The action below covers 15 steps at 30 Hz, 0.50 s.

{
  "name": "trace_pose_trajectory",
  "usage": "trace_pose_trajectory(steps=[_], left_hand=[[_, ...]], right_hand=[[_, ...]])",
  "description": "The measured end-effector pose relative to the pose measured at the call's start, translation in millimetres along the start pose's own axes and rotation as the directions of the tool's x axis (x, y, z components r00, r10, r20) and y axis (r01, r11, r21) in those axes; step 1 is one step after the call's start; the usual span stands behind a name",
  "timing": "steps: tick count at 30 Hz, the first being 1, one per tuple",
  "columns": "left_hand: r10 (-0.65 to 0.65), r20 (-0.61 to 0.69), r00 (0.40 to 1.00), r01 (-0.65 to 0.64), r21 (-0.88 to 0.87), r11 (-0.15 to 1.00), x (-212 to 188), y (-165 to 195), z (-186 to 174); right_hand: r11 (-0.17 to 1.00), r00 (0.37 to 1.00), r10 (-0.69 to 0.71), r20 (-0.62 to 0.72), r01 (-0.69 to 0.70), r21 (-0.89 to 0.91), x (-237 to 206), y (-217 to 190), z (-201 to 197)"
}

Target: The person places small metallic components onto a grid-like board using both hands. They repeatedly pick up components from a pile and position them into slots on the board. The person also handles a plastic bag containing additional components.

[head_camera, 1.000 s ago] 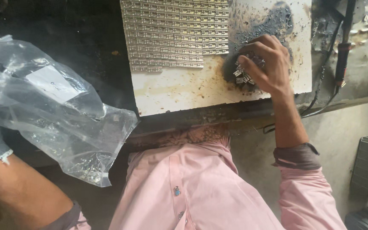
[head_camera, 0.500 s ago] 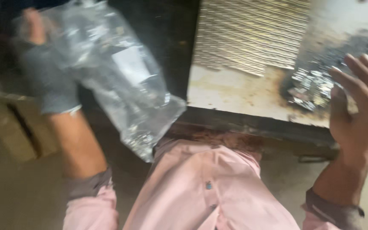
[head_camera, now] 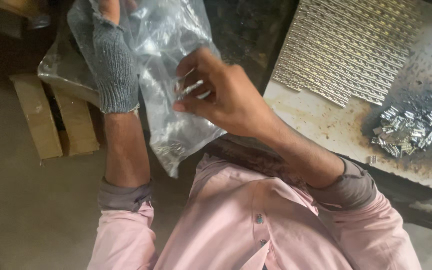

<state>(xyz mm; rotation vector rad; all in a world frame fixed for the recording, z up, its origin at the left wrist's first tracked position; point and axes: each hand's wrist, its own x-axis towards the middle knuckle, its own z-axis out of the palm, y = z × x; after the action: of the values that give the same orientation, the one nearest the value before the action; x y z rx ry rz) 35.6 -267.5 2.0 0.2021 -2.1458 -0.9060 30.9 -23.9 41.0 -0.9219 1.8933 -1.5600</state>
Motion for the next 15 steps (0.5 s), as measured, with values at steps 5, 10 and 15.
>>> trace_pose_trajectory(steps=[5, 10, 15], left_hand=[[-0.244, -0.172, 0.954, 0.191, -0.277, 0.942, 8.3, -0.9, -23.7], [-0.217, -0.055, 0.975, 0.174, -0.426, 0.888, 5.4, 11.4, -27.9], [0.141, 0.301, 0.943, -0.032, -0.340, 0.940, 3.0, 50.7, 7.3]], right_hand=[[0.934, 0.996, -0.087, 0.009, 0.078, 0.349, 17.3, -0.5, -0.8], [0.899, 0.980, -0.163, 0.113, 0.195, -0.392, 28.3, -7.8, -15.2], [0.490, 0.885, -0.353, 0.303, 0.451, -0.746, 47.8, -14.1, 2.5]])
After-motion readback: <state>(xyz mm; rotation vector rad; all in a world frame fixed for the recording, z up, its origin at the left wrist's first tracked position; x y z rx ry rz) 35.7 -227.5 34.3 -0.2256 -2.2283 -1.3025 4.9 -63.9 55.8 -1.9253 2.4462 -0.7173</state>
